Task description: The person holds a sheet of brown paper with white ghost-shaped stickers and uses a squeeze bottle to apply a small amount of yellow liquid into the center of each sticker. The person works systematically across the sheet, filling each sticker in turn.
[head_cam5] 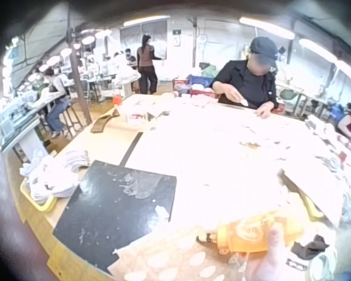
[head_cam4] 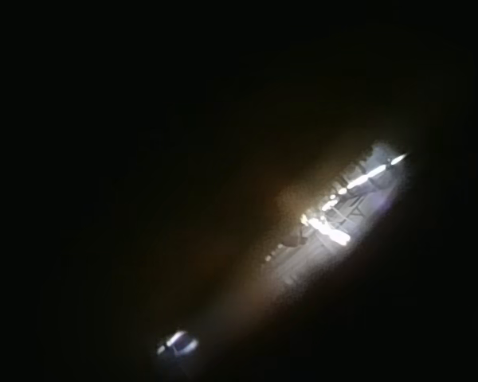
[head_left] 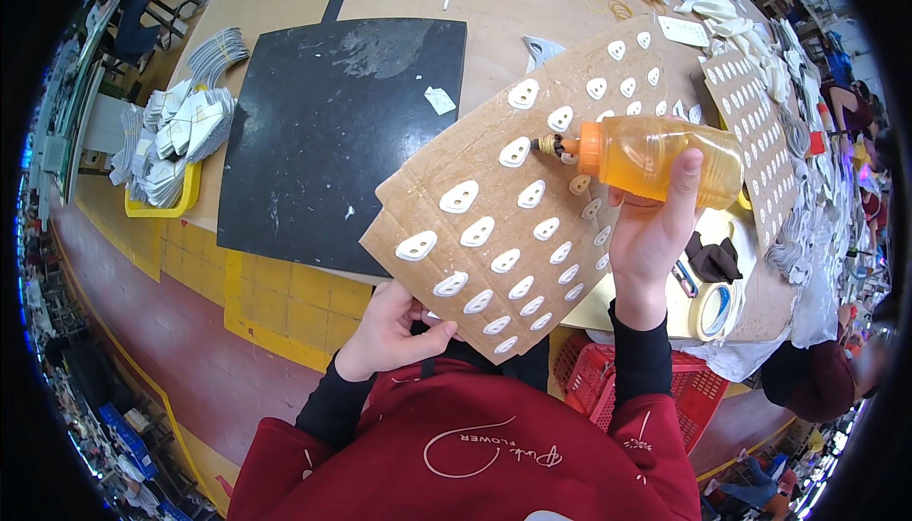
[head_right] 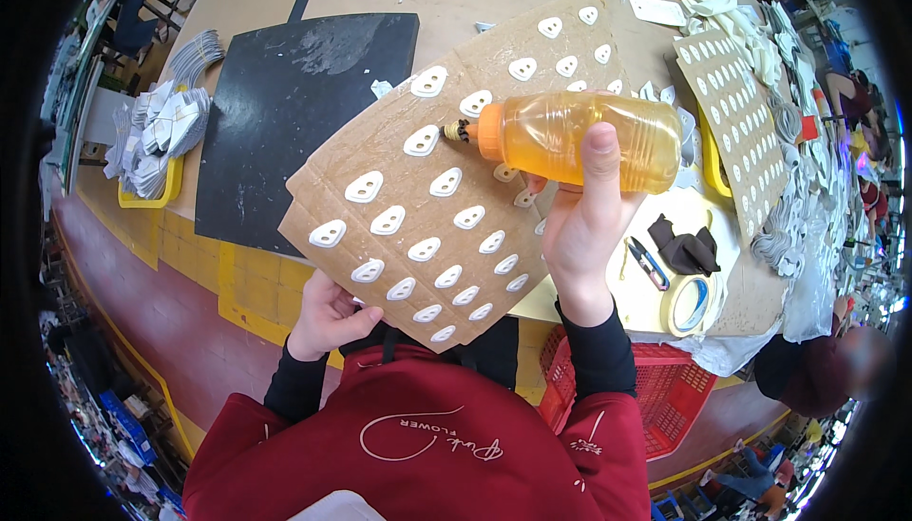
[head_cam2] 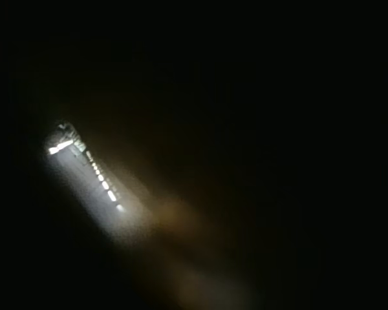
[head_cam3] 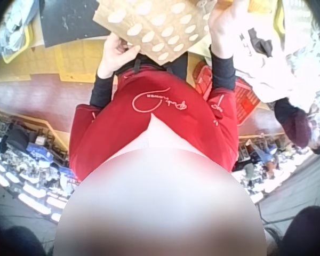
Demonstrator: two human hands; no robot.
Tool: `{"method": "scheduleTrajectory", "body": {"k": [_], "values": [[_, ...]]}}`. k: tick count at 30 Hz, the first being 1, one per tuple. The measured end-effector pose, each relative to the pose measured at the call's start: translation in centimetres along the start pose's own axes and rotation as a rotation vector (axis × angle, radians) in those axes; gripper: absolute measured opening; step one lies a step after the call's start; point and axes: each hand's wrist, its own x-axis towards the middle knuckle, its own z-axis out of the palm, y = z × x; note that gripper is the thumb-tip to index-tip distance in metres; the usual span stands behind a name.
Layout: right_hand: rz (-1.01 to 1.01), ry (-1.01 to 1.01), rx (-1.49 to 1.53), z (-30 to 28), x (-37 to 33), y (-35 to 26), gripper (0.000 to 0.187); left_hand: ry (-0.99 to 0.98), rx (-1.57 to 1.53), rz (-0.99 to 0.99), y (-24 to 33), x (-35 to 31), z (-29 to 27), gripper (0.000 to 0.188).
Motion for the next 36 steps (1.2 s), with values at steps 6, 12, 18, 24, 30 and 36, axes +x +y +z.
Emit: {"method": "scheduleTrajectory", "body": {"k": [6,12,18,24,30,36], "values": [[-0.041,-0.014,-0.022,0.2,0.0,-0.1,0.041,-0.016,0.029,0.013,-0.2,-0.2,0.0,0.058],[-0.147,-0.077,-0.157,-0.1,-0.1,-0.1,0.045,-0.018,0.069,0.000,-0.4,-0.3,-0.2,0.057],[-0.288,-0.108,-0.299,-0.4,0.1,-0.1,0.049,-0.016,0.097,0.000,-0.5,-0.5,-0.2,0.056],[-0.309,-0.138,-0.265,0.1,-0.4,-1.0,0.057,-0.026,0.108,0.017,-0.7,-0.5,-0.3,0.056],[-0.223,-0.232,-0.193,0.9,-0.8,-2.1,0.062,-0.022,0.112,0.004,-0.6,-0.6,-0.2,0.055],[-0.133,-0.308,-0.155,1.5,-0.7,-3.0,0.064,-0.033,0.115,0.024,-0.7,-0.5,-0.2,0.056]]}}
